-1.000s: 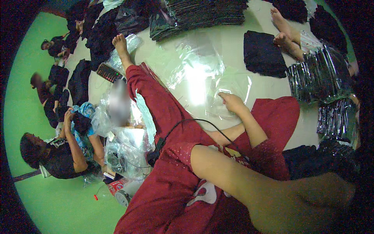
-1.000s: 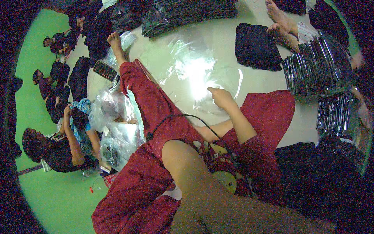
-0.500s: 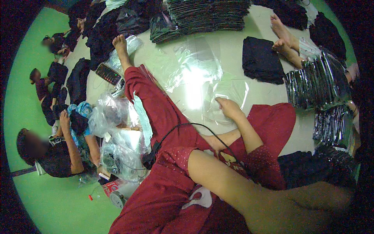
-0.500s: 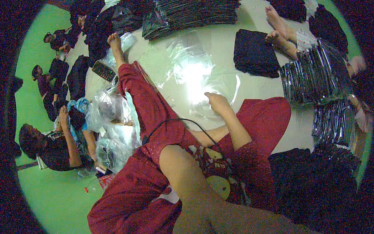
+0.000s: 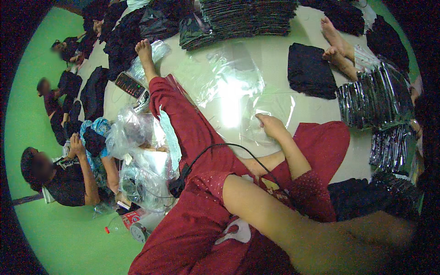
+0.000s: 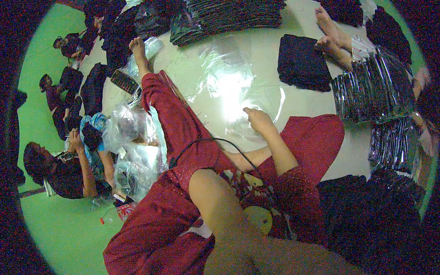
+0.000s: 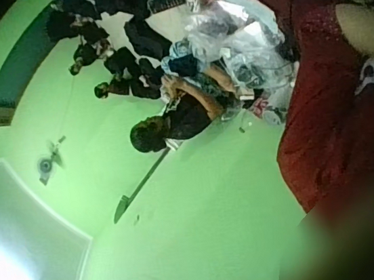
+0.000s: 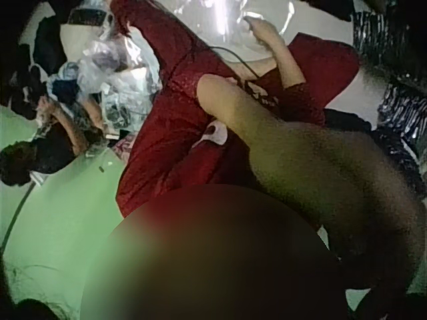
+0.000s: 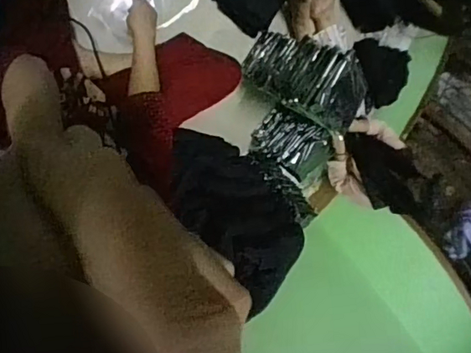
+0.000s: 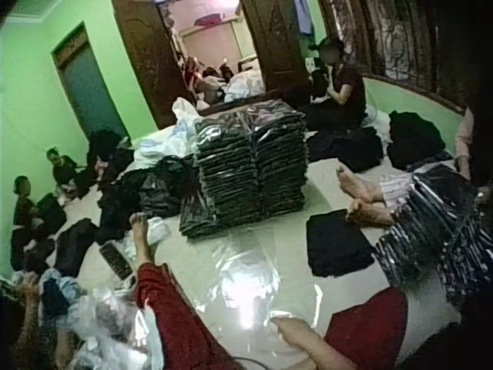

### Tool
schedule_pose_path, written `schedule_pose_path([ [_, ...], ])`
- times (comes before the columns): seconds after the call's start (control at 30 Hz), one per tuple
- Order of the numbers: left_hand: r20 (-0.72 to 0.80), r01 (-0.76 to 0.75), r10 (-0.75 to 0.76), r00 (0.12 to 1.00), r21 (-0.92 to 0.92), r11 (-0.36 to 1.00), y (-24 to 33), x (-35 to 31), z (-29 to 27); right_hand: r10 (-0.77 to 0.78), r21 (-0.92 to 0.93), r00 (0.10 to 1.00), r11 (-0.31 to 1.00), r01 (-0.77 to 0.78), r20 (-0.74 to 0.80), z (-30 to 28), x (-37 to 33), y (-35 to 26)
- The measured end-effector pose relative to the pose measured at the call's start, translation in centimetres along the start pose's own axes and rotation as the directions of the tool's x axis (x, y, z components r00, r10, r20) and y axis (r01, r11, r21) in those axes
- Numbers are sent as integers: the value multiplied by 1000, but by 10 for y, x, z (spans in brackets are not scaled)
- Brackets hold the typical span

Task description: The person sits on the floor and repeatedly folds black garments, places them into clear plastic bags, and stacks the packaged items. The person handles the garments and bags by hand, working in a repetitive cycle.

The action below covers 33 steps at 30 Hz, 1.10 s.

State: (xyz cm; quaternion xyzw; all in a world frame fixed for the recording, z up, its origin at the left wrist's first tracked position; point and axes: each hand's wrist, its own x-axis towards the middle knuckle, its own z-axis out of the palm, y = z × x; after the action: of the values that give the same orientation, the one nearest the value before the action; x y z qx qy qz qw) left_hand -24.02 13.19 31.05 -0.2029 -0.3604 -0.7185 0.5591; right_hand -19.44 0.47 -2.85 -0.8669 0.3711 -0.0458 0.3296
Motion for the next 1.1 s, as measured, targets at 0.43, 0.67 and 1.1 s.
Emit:
schedule_pose_path([
  [0.43,-1,31,-31,1000,106,994,24,-7,-8,11,9,1000,1000,-11,0,-5,-2,-6],
  [0.67,-17,73,-72,997,310,948,55,-10,-18,18,39,998,999,-20,67,-3,-1,1],
  [1.1,-62,81,-157,986,989,120,197,-3,-39,42,28,998,999,-43,50,0,-2,2],
])
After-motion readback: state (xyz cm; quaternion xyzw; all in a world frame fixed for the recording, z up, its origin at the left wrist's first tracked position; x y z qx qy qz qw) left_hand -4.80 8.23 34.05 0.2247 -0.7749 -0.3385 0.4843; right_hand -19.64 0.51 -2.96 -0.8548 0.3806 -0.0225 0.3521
